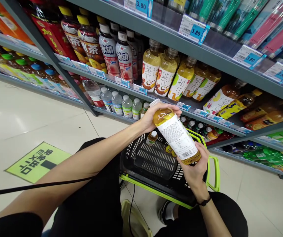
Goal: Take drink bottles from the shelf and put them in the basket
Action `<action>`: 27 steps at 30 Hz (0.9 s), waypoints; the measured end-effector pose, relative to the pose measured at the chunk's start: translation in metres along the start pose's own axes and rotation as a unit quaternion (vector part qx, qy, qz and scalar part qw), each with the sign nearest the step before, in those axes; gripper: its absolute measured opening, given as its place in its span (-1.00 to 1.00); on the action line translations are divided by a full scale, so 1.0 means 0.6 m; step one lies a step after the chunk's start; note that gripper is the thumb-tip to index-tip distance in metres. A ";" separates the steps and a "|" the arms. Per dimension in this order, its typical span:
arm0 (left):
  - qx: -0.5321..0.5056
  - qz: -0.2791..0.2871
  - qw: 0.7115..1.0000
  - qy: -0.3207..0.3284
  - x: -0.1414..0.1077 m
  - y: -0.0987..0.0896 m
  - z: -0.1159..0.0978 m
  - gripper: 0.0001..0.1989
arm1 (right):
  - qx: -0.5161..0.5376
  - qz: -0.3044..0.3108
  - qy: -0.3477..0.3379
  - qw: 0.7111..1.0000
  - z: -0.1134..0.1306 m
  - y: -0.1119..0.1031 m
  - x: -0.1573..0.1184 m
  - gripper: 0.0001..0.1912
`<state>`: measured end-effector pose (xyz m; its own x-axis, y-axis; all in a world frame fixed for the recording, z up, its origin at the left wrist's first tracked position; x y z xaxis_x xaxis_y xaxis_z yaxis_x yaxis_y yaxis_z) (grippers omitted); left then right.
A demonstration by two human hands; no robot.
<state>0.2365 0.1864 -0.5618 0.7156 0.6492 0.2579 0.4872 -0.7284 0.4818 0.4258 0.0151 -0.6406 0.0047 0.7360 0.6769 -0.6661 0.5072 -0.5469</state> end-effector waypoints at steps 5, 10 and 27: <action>-0.002 0.012 1.000 0.018 -0.001 -0.002 -0.002 -0.63 | 0.131 0.016 0.145 0.981 0.010 0.012 -0.001 -0.20; -0.030 0.016 0.999 0.021 -0.004 0.001 -0.006 -0.59 | 0.350 0.058 0.262 0.897 0.014 0.025 -0.004 -0.23; 0.157 0.090 0.982 -0.061 -0.005 0.002 -0.002 -0.46 | 0.691 0.129 0.474 0.531 0.022 0.063 -0.012 -0.29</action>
<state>0.2342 0.1838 -0.5613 0.8498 0.4863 0.2036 0.4635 -0.8731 0.1509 0.3908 0.0227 -0.6598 -0.2817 0.9281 -0.2435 -0.6440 0.0052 0.7650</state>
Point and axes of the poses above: each hand's wrist, its own x-axis towards the middle knuckle, its own y-axis out of the palm, z = x × y, the point moved 1 cm from there along x, towards the middle knuckle, and after that the axes turned 12 degrees about z, right-handed, at the moved point
